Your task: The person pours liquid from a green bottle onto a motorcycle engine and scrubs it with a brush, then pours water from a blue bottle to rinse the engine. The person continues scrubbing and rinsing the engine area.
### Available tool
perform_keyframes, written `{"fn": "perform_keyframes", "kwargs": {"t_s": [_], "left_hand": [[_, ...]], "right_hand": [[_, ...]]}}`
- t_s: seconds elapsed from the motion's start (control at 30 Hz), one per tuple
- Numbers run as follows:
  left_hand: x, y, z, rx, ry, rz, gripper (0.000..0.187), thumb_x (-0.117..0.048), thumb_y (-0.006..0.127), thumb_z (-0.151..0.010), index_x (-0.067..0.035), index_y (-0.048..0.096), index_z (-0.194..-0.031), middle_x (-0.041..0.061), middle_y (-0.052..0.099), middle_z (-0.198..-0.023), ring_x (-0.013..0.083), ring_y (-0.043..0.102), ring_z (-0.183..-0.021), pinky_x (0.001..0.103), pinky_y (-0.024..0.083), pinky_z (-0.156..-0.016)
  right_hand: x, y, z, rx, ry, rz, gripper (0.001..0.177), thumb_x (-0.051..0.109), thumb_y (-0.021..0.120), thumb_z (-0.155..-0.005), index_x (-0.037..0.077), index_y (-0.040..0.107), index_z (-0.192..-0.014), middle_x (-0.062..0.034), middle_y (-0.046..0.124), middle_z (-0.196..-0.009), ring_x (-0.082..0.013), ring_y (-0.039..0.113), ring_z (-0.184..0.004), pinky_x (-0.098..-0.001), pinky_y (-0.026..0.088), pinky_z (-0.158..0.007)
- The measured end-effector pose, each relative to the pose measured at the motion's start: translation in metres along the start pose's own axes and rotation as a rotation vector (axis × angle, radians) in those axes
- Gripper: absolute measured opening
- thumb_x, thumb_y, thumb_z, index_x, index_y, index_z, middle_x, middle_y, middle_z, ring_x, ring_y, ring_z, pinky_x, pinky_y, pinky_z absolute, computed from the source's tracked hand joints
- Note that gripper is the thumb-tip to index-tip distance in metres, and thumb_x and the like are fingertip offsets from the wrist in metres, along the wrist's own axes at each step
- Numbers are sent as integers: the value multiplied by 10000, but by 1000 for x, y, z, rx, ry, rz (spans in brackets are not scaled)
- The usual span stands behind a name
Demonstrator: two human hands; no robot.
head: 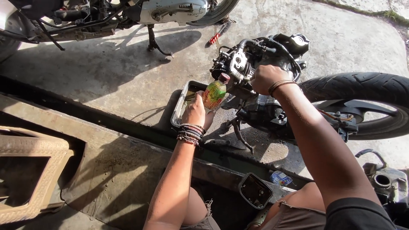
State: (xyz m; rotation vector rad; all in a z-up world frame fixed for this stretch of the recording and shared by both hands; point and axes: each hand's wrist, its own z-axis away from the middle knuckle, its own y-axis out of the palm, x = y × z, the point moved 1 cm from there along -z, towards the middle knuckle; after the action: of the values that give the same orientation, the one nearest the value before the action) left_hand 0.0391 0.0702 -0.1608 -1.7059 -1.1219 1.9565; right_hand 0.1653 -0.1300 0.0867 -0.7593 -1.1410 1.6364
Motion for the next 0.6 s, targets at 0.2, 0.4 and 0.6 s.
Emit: {"fn": "perform_keyframes", "kwargs": {"t_s": [0.2,0.4,0.6], "left_hand": [[-10,-4,-7,5,-103,128,717,-292,657,-1000,8,293,-1540,368,629,-1208,391,723,-916,455,629,-799],[-64,-48,26,-5,-125,-6,733,-198,798,-835,-122,390,-1439,226,668,-1222,409,694,-1083,534,593,-865],[-86,-69,32,10,-145,-12,708,-224,769,-841,-95,410,-1438,255,657,-1221,463,668,-1111,570,562,-907]], "right_hand": [[-16,89,-61,-158,72,-141,414,281,525,-812,144,814,-1075,-170,786,-971,-398,751,-1008,-546,582,-885],[-7,89,-7,-312,16,-294,525,230,434,-931,257,647,-1410,-248,744,-987,-484,719,-1005,-598,579,-903],[32,143,33,-349,-22,-398,610,185,442,-921,182,511,-1527,-254,704,-909,-513,722,-924,-633,599,-857]]}}
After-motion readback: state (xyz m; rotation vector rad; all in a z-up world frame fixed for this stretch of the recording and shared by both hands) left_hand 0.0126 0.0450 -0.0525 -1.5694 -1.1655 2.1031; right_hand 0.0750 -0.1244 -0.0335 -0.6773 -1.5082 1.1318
